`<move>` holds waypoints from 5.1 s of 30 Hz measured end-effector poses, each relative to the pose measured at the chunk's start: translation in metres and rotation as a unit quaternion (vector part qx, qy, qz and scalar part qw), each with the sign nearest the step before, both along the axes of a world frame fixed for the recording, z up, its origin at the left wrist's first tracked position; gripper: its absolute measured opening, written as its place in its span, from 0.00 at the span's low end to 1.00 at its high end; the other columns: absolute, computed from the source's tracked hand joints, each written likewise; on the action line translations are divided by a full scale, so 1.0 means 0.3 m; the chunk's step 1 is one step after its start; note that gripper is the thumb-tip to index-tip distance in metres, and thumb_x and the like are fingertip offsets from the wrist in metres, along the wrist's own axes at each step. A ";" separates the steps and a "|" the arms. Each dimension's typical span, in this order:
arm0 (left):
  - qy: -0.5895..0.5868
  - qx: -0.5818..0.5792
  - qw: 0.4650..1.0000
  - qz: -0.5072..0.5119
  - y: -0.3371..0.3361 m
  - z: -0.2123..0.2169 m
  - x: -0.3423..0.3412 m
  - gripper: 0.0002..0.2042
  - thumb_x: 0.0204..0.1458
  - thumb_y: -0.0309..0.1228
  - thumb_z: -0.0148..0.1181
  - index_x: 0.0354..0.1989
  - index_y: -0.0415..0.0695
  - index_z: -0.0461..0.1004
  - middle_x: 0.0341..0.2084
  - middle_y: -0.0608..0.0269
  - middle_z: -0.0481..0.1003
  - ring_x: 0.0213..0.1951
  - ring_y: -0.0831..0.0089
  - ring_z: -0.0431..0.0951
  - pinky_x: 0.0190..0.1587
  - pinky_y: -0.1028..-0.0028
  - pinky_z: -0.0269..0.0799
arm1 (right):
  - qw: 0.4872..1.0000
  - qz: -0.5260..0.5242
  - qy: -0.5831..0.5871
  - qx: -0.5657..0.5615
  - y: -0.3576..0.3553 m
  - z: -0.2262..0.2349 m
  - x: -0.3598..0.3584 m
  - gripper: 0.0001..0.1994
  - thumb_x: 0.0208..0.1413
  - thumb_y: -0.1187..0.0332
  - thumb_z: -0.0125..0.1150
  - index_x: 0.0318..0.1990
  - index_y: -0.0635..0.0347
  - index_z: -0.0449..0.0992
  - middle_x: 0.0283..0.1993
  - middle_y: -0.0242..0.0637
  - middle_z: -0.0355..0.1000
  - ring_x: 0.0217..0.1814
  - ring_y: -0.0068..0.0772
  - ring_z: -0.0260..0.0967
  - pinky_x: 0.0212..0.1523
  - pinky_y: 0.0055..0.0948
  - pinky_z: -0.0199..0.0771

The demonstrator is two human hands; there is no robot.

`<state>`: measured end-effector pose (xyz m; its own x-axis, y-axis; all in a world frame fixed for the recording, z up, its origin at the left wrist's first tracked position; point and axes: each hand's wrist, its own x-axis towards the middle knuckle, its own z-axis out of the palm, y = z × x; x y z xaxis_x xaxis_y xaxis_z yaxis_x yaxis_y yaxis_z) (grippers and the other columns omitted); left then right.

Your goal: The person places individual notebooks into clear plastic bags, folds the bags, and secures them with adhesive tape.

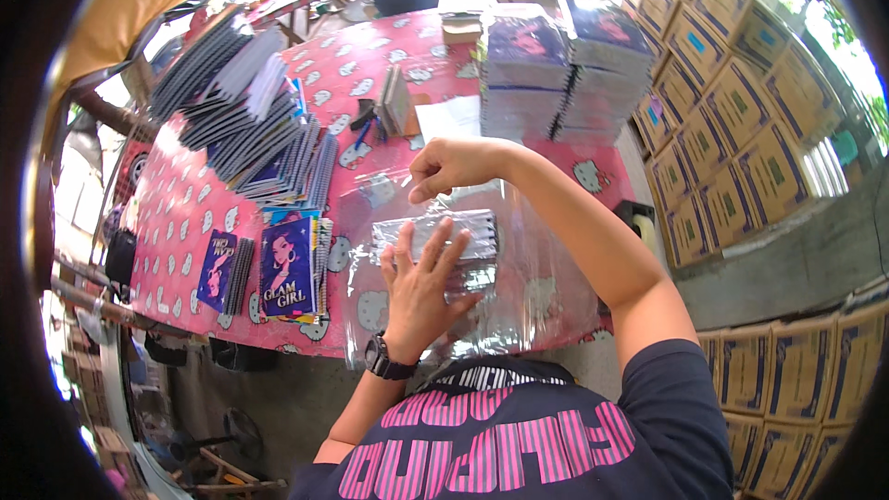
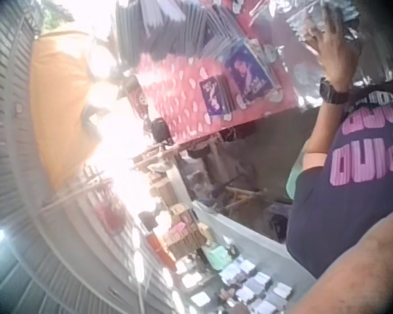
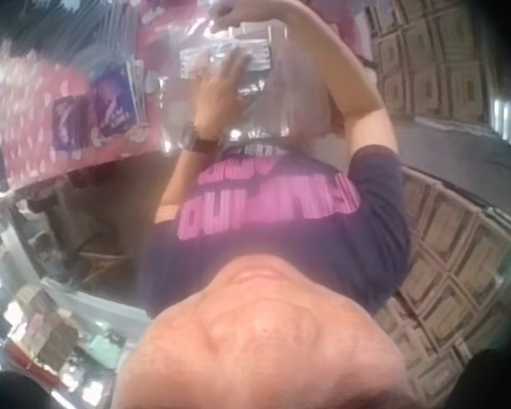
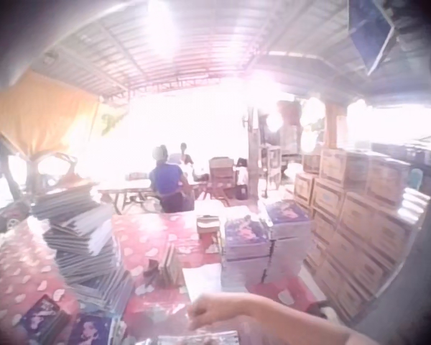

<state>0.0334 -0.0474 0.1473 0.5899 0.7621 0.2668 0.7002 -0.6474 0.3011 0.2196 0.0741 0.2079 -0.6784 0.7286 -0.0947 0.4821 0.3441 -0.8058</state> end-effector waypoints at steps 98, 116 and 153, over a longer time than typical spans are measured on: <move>-0.014 0.126 0.943 -0.309 0.534 0.230 -0.114 0.11 0.38 0.34 0.63 0.32 0.47 0.78 0.25 0.60 0.77 0.30 0.62 0.78 0.35 0.66 0.72 | 0.932 -0.187 0.094 0.295 -0.418 -0.194 -0.123 0.19 0.39 0.64 0.69 0.42 0.54 0.77 0.45 0.30 0.74 0.52 0.33 0.64 0.56 0.36 0.54; -0.149 0.159 0.966 -0.141 0.139 0.289 -0.364 0.12 0.38 0.40 0.68 0.25 0.47 0.74 0.28 0.68 0.73 0.42 0.63 0.73 0.57 0.53 0.57 | 0.965 -0.026 -0.055 0.254 -0.344 -0.135 -0.115 0.30 0.32 0.66 0.69 0.51 0.42 0.74 0.65 0.30 0.58 0.65 0.39 0.52 0.58 0.46 0.52; 0.040 -0.084 0.960 -0.266 0.251 0.054 -0.350 0.38 0.33 0.55 0.67 0.58 0.56 0.67 0.62 0.69 0.59 0.66 0.59 0.50 0.61 0.43 0.43 | 0.818 -0.497 0.231 0.173 -0.579 -0.174 0.132 0.17 0.47 0.69 0.62 0.47 0.61 0.75 0.51 0.43 0.71 0.51 0.31 0.68 0.52 0.34 0.65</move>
